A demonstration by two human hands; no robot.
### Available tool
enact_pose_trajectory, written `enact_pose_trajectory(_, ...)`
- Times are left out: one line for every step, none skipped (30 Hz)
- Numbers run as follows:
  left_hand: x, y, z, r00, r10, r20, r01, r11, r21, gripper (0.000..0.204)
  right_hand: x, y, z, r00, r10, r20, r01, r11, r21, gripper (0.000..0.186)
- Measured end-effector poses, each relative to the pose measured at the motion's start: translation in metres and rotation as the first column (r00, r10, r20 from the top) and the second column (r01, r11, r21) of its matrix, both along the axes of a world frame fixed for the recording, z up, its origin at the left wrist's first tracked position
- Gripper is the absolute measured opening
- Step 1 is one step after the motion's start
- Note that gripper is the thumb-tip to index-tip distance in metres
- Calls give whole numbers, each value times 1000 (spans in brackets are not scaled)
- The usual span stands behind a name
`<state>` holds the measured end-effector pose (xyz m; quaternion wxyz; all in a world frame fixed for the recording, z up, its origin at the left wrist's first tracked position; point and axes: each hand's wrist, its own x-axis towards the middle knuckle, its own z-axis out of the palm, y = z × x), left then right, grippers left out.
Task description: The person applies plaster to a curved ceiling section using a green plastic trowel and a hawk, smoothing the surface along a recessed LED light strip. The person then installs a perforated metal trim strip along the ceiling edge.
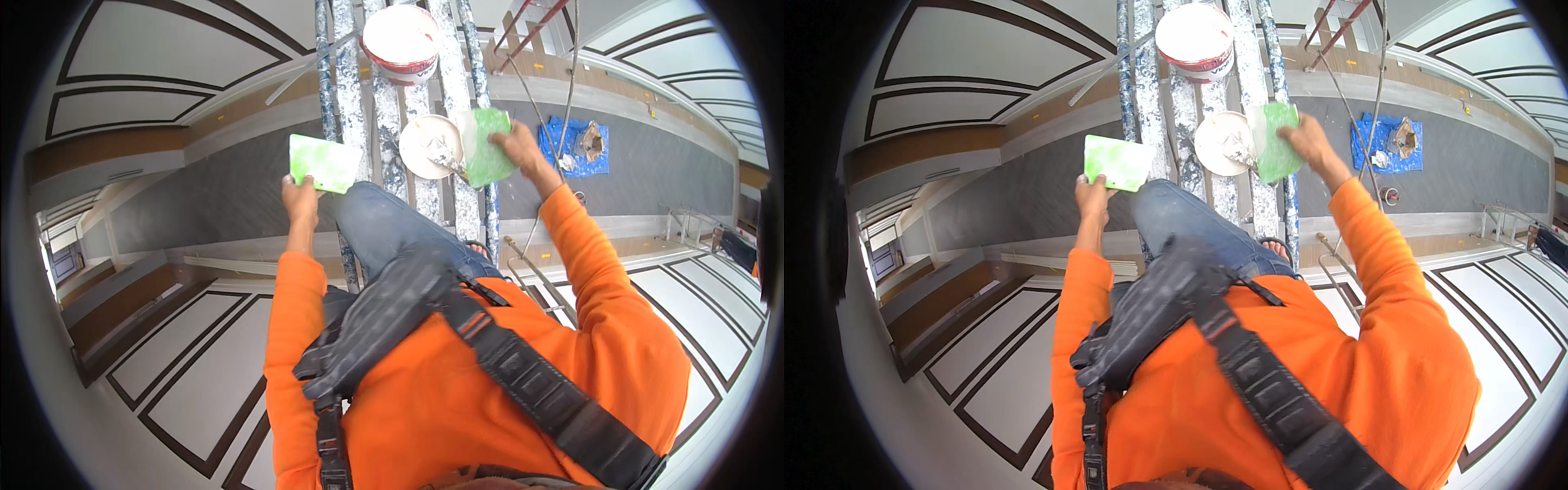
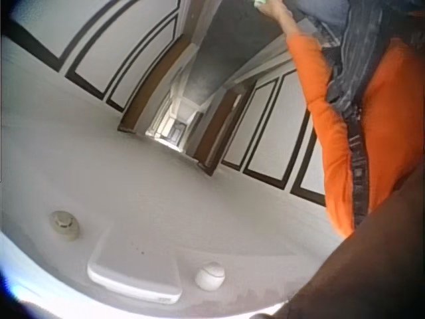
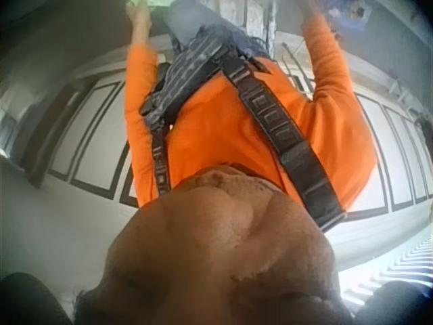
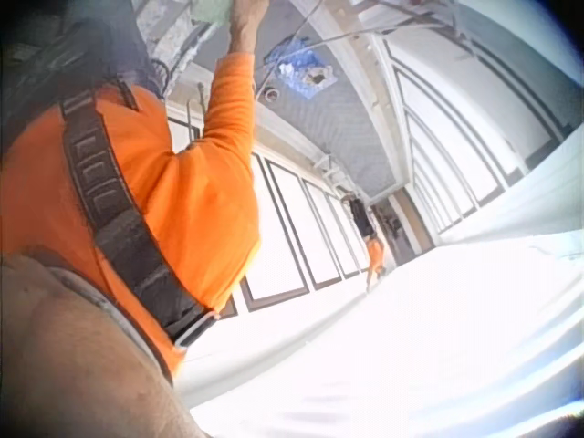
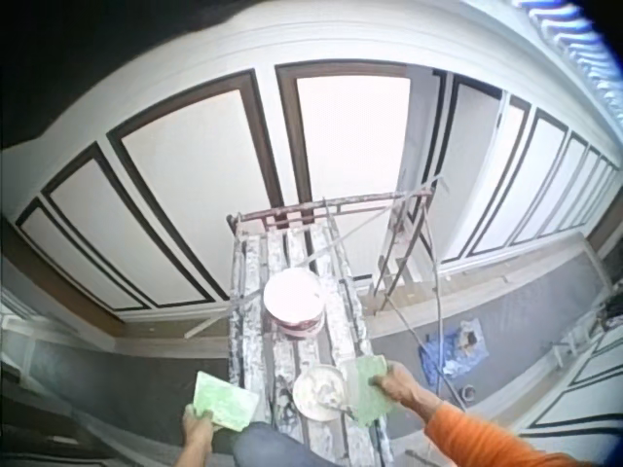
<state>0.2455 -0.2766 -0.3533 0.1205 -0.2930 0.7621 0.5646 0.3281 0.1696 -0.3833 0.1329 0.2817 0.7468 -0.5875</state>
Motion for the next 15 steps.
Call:
enact_pose_trajectory(-10,8,-15,999,-9,31,9,1000,-3,32,6,-5,-15,1000,-1,23,0,1000,28,39)
enact_pose_trajectory(-17,16,-29,998,-19,62,20,1000,-6,34,12,-11,-22,999,23,40,-27,996,88,39)
enact_pose_trajectory(-20,22,-42,995,-27,94,28,1000,-9,35,19,-18,-28,997,49,60,-58,988,146,40)
enact_pose_trajectory(-24,27,-55,993,-14,120,16,1000,-16,35,21,-25,-29,994,79,79,-94,974,207,41)
enact_pose_trajectory(-29,33,-69,989,-1,146,4,1000,-22,36,22,-32,-28,990,110,87,-129,957,260,41)
enact_pose_trajectory(-34,36,-82,985,14,172,-9,1000,-28,37,23,-40,-27,985,143,97,-167,935,312,40)
enact_pose_trajectory(-36,36,-98,985,-2,174,8,999,-32,37,22,-46,-27,978,176,113,-206,909,363,40)
enact_pose_trajectory(-39,36,-112,984,-21,177,28,999,-40,38,17,-53,-24,958,255,132,-286,884,368,39)
enact_pose_trajectory(-38,34,-124,983,-37,180,46,998,-47,39,10,-61,-21,930,334,152,-367,853,371,38)
enact_pose_trajectory(-38,37,-130,976,-121,180,154,971,-184,38,3,-68,-20,897,406,173,-441,815,375,37)
enact_pose_trajectory(-40,41,-132,960,-206,188,258,912,-320,38,-6,-77,-25,888,417,196,-460,789,406,36)
enact_pose_trajectory(-41,46,-133,936,-286,206,350,823,-446,38,-18,-84,-33,877,428,219,-480,761,437,35)
enact_pose_trajectory(-43,52,-127,909,-347,229,415,789,-452,39,-29,-92,-41,862,442,246,-506,730,460,35)
enact_pose_trajectory(-47,61,-109,873,-413,259,487,745,-455,40,-37,-102,-49,860,444,251,-510,727,460,33)
enact_pose_trajectory(-50,70,-94,835,-472,284,550,699,-456,41,-50,-110,-56,856,451,252,-516,721,463,32)
